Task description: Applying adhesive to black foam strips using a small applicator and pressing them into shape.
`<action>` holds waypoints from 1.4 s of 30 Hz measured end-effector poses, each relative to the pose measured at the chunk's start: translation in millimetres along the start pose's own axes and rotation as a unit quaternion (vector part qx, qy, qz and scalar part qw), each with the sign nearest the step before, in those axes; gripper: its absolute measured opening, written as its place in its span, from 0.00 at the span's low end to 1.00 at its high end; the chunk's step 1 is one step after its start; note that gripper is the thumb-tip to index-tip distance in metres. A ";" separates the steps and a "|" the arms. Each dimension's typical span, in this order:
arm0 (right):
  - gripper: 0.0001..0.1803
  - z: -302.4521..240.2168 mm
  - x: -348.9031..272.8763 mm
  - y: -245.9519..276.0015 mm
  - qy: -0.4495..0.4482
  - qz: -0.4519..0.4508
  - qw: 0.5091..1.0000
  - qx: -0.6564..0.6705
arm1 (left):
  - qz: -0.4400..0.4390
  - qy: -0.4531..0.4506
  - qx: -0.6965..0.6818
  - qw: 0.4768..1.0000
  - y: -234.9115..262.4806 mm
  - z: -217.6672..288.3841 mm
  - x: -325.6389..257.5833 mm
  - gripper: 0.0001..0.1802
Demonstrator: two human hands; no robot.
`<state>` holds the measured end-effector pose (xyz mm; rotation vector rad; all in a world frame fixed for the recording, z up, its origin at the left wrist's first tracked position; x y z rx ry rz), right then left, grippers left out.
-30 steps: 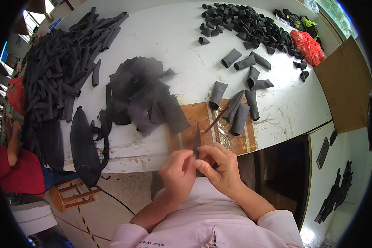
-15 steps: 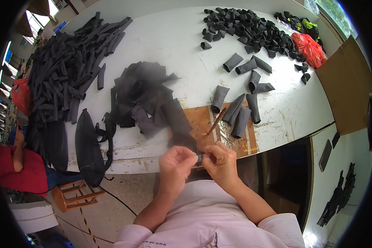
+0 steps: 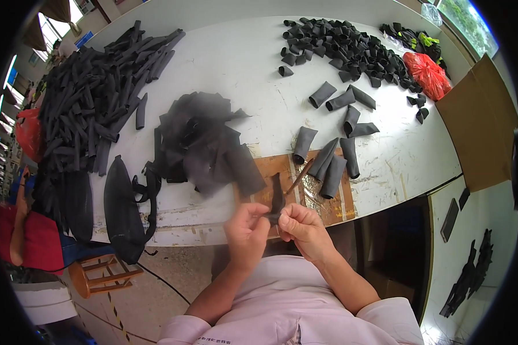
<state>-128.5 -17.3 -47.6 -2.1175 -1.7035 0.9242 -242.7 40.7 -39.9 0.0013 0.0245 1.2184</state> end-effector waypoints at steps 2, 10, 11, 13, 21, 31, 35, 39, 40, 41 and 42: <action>0.08 -2.4 1.1 4.1 -0.005 0.009 1.000 0.007 | -0.110 0.143 -0.151 0.972 8.6 5.2 4.8 0.11; 0.05 -26.8 -8.5 1.2 0.139 -0.063 0.988 0.013 | -0.222 0.123 -0.250 0.934 -1.1 50.2 -8.4 0.20; 0.05 -33.9 -10.1 0.0 0.158 -0.030 0.986 -0.043 | -0.227 0.118 -0.250 0.934 -5.6 46.1 -11.0 0.20; 0.04 -45.3 -10.6 -6.4 0.242 -0.007 0.957 -0.157 | -0.129 -0.016 -0.104 0.986 -13.1 40.5 -9.7 0.13; 0.06 -123.2 -16.1 -45.3 0.351 0.017 0.855 -0.381 | -0.187 -0.005 -0.371 0.910 -21.6 97.7 24.8 0.06; 0.12 -108.3 28.3 3.4 -0.018 -0.064 0.993 -0.101 | -0.267 0.280 -0.709 0.590 -23.7 49.9 67.4 0.15; 0.11 -81.8 37.0 10.9 -0.028 -0.053 0.996 -0.061 | -0.161 0.348 -0.668 0.638 -24.7 17.0 72.0 0.15; 0.11 -114.0 36.9 -10.5 0.031 -0.085 0.987 -0.132 | -0.183 0.358 -0.726 0.557 -21.8 44.2 75.9 0.13; 0.11 -125.2 30.3 -19.0 0.072 -0.113 0.978 -0.156 | -0.290 0.302 -0.735 0.534 -22.9 52.9 76.4 0.15; 0.11 -124.7 30.9 -17.6 0.070 -0.115 0.979 -0.155 | -0.287 0.302 -0.735 0.535 -23.5 48.8 74.1 0.15; 0.11 -121.4 33.6 -13.9 0.040 -0.115 0.977 -0.172 | -0.268 0.278 -0.706 0.594 -23.6 40.2 72.0 0.15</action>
Point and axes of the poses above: each hand's wrist, its own x-axis towards the middle knuckle, its own y-axis out of the back of the hand, z = x × y, the point moved 1 cm from there along x, towards the middle knuckle, and after that the axes turned 2 degrees about -z, right-handed, at the moved point
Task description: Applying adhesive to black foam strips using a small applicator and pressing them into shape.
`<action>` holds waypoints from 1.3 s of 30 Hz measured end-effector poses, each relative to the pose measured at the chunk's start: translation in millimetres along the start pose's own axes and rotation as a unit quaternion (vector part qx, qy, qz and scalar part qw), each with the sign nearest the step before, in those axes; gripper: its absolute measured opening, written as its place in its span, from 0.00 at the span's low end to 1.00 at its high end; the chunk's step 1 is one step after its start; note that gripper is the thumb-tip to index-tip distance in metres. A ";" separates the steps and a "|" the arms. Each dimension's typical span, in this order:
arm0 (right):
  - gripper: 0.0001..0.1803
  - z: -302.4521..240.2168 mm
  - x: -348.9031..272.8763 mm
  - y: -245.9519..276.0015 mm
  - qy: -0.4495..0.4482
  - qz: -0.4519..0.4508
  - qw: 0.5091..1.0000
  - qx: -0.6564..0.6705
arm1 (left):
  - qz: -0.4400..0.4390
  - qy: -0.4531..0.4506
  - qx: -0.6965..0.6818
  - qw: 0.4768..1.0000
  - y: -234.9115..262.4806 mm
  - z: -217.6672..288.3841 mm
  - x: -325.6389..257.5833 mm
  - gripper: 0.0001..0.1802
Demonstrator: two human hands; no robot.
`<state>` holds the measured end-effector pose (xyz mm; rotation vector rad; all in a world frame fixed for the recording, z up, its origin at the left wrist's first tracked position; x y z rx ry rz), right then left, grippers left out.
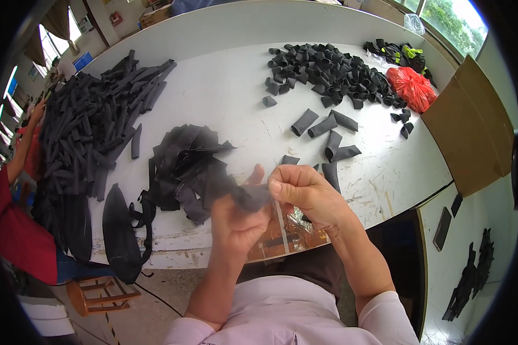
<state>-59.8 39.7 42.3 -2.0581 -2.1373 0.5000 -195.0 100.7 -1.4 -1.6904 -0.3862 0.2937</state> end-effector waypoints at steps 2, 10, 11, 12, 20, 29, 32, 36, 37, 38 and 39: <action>0.11 22.9 5.1 15.1 -0.066 0.000 0.998 -0.018 | 0.156 -0.115 0.153 0.969 8.3 -5.2 -4.6 0.19; 0.13 56.6 2.0 23.6 -0.018 0.037 0.999 -0.016 | 0.076 -0.302 0.723 0.616 -4.7 -15.0 -11.5 0.18; 0.14 53.3 -1.3 21.4 0.013 0.089 0.993 -0.078 | 0.006 -0.277 0.806 0.523 -13.2 -12.8 -10.9 0.15; 0.16 49.1 -5.0 19.0 0.044 0.141 0.979 -0.139 | -0.028 -0.288 0.795 0.533 -14.6 -12.8 -6.8 0.10; 0.14 5.3 -13.0 -4.3 0.231 0.058 0.679 -0.694 | 0.040 -0.359 0.534 0.765 -14.5 -20.6 -16.3 0.06; 0.08 57.2 -14.4 20.9 0.317 0.041 0.837 -0.444 | 0.062 -0.139 0.678 0.719 -33.3 -25.7 9.2 0.06; 0.11 87.8 -8.0 28.2 0.227 0.042 0.915 -0.331 | 0.088 -0.119 0.871 0.469 -19.5 -21.5 12.9 0.07; 0.14 77.0 -11.5 28.8 0.209 0.048 0.862 -0.459 | 0.069 -0.202 0.723 0.657 -23.2 -36.2 6.3 0.10; 0.14 69.8 -12.3 24.9 0.210 0.044 0.863 -0.457 | 0.073 -0.204 0.723 0.656 -22.8 -33.1 3.0 0.10; 0.14 58.4 -13.3 22.8 0.188 0.029 0.842 -0.505 | 0.038 -0.243 0.680 0.690 -21.4 -28.6 0.0 0.09; 0.14 50.9 -12.7 21.9 0.164 0.014 0.819 -0.550 | 0.002 -0.281 0.633 0.721 -20.2 -25.3 -2.8 0.09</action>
Point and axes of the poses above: each hand's wrist, its own x-axis towards the middle knuckle, its own y-axis out of the back of the hand, z = x × y, the point moved 1 cm from there along x, towards the middle knuckle, and after that the axes turned 2 degrees about -z, right-handed, at the moved point
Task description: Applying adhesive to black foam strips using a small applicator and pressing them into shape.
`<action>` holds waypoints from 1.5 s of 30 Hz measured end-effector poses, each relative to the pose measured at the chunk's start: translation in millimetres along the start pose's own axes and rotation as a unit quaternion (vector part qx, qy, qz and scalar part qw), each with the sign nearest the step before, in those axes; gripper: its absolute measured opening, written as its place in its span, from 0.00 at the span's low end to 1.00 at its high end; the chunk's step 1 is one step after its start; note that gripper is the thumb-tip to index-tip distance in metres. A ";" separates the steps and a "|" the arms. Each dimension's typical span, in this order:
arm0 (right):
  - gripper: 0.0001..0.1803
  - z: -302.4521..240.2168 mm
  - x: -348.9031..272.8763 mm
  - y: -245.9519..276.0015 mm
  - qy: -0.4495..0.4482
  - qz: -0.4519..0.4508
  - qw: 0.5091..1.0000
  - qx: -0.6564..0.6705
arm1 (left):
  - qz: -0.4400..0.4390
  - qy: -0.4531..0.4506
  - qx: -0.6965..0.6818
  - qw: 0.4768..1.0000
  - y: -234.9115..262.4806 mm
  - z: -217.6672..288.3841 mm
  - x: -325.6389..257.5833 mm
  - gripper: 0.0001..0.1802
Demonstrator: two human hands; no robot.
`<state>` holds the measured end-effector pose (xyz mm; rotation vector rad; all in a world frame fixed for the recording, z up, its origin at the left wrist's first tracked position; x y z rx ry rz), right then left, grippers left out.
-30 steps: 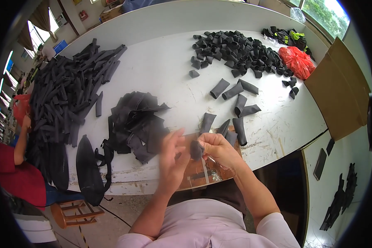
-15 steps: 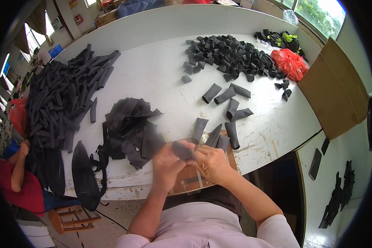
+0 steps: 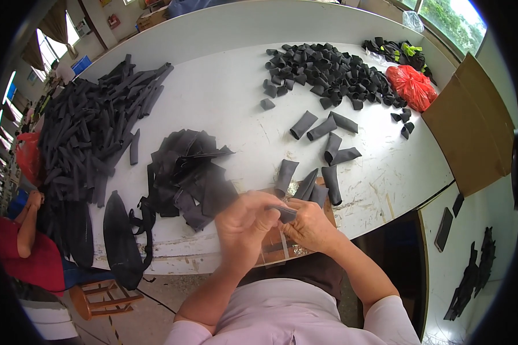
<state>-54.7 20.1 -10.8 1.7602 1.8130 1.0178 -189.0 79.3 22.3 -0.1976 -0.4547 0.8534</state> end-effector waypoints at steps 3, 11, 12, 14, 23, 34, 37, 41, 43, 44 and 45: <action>0.15 -17.1 8.4 18.9 0.014 0.007 0.999 -0.032 | 0.053 -0.023 -0.109 0.992 1.2 7.9 3.0 0.06; 0.11 -16.0 10.5 11.3 0.008 0.019 0.998 -0.059 | 0.103 0.012 0.107 0.989 47.8 -33.4 -0.8 0.05; 0.10 -16.9 12.6 15.3 -0.008 -0.018 0.998 -0.055 | 0.154 0.027 0.227 0.961 60.7 -44.0 -0.9 0.08; 0.16 -21.6 19.1 35.1 0.046 0.017 0.999 0.008 | 0.211 0.064 0.467 0.856 81.4 -62.2 -0.8 0.17; 0.23 -14.9 -20.6 14.8 -0.285 0.074 0.952 0.085 | 0.160 0.064 0.582 0.794 115.3 -76.2 0.1 0.09; 0.17 -31.6 4.0 -80.6 -0.195 0.158 0.952 0.178 | -0.035 0.157 0.267 0.950 75.2 -21.2 -26.7 0.25; 0.14 -29.1 8.0 -91.7 -0.159 0.189 0.965 0.093 | 0.083 0.096 0.309 0.943 87.3 -30.7 -31.6 0.24; 0.18 -40.0 12.9 -89.3 -0.180 0.193 0.959 0.104 | 0.043 0.144 0.250 0.957 91.7 -29.1 -40.9 0.24; 0.17 -41.6 17.1 -85.5 -0.171 0.182 0.961 0.117 | 0.030 0.166 0.241 0.956 92.5 -22.4 -40.5 0.24; 0.17 -41.6 18.5 -84.1 -0.163 0.174 0.962 0.129 | 0.014 0.188 0.232 0.954 92.1 -19.8 -39.9 0.23; 0.17 -40.0 19.6 -84.1 -0.163 0.173 0.963 0.128 | 0.015 0.188 0.230 0.955 92.6 -18.1 -38.5 0.23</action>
Point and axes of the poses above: each hand's wrist, its own x-axis towards the middle knuckle, its own y-axis out of the back of the hand, z = x × y, the point moved 1 cm from there along x, towards the middle knuckle, and after that the axes turned 2 degrees about -z, right-handed, at the moved point
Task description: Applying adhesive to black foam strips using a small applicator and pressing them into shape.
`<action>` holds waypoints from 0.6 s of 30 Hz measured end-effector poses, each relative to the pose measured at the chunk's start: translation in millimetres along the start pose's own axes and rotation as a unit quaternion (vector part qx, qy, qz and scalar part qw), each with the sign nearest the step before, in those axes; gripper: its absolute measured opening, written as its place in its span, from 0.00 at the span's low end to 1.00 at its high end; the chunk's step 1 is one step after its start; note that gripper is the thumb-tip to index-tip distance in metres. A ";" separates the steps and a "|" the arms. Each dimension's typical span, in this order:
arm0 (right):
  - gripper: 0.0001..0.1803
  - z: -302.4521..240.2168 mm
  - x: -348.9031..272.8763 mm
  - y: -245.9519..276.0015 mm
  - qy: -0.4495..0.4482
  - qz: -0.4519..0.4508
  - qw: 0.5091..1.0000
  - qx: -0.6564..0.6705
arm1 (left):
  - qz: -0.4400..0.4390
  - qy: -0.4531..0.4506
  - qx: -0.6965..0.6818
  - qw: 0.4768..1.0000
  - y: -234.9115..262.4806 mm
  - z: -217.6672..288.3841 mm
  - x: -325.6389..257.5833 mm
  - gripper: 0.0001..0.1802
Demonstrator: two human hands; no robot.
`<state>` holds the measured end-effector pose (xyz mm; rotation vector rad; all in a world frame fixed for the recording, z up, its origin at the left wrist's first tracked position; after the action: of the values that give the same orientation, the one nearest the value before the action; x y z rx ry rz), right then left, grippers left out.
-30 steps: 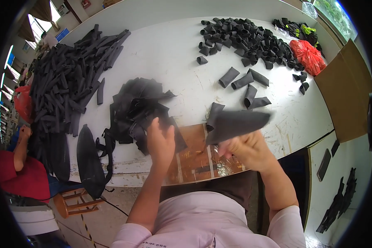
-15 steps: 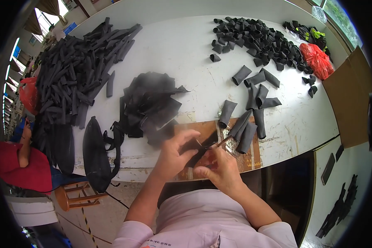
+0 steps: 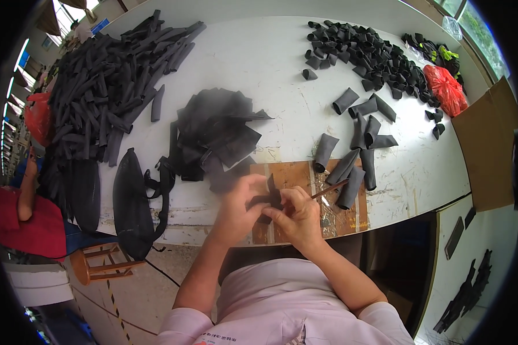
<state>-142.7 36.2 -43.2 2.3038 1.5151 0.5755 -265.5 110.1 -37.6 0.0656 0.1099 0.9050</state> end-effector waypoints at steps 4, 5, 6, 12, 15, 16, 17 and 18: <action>0.12 9.2 3.2 -7.5 0.082 0.042 0.996 -0.012 | 0.054 -0.083 0.127 0.987 2.6 -9.3 4.2 0.23; 0.11 9.7 3.8 -9.0 0.115 0.075 0.990 -0.022 | 0.109 -0.141 0.156 0.972 2.7 -12.6 4.4 0.24; 0.11 9.2 3.3 -10.5 0.116 0.074 0.990 -0.023 | 0.173 -0.141 0.176 0.959 3.2 -13.9 1.9 0.21; 0.12 5.7 -3.1 -12.7 0.187 0.096 0.973 -0.092 | 0.154 0.143 -0.217 0.953 -1.7 -7.5 -16.6 0.07; 0.16 4.3 -2.5 -10.9 0.233 0.087 0.963 -0.108 | 0.132 0.195 -0.290 0.928 -1.1 -4.2 -15.9 0.09; 0.17 4.5 -2.5 -11.0 0.254 0.085 0.956 -0.118 | 0.127 0.200 -0.297 0.925 -0.5 -4.3 -15.4 0.08; 0.18 4.4 -2.7 -11.1 0.275 0.084 0.949 -0.127 | 0.122 0.205 -0.304 0.922 -0.2 -4.3 -15.2 0.08; 0.18 4.4 -3.0 -10.8 0.275 0.083 0.949 -0.127 | 0.123 0.206 -0.304 0.922 0.4 -4.2 -15.1 0.08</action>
<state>-150.1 37.4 -52.6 2.1793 1.3539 1.4665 -275.6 98.5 -40.7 -0.7093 0.2095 1.1605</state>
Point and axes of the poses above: each hand's wrist, its own x-axis towards the middle knuckle, its own y-axis out of the back of the hand, z = x × y, the point moved 1 cm from there along x, towards the middle knuckle, and after that the axes turned 2 degrees about -z, right-handed, at the moved point
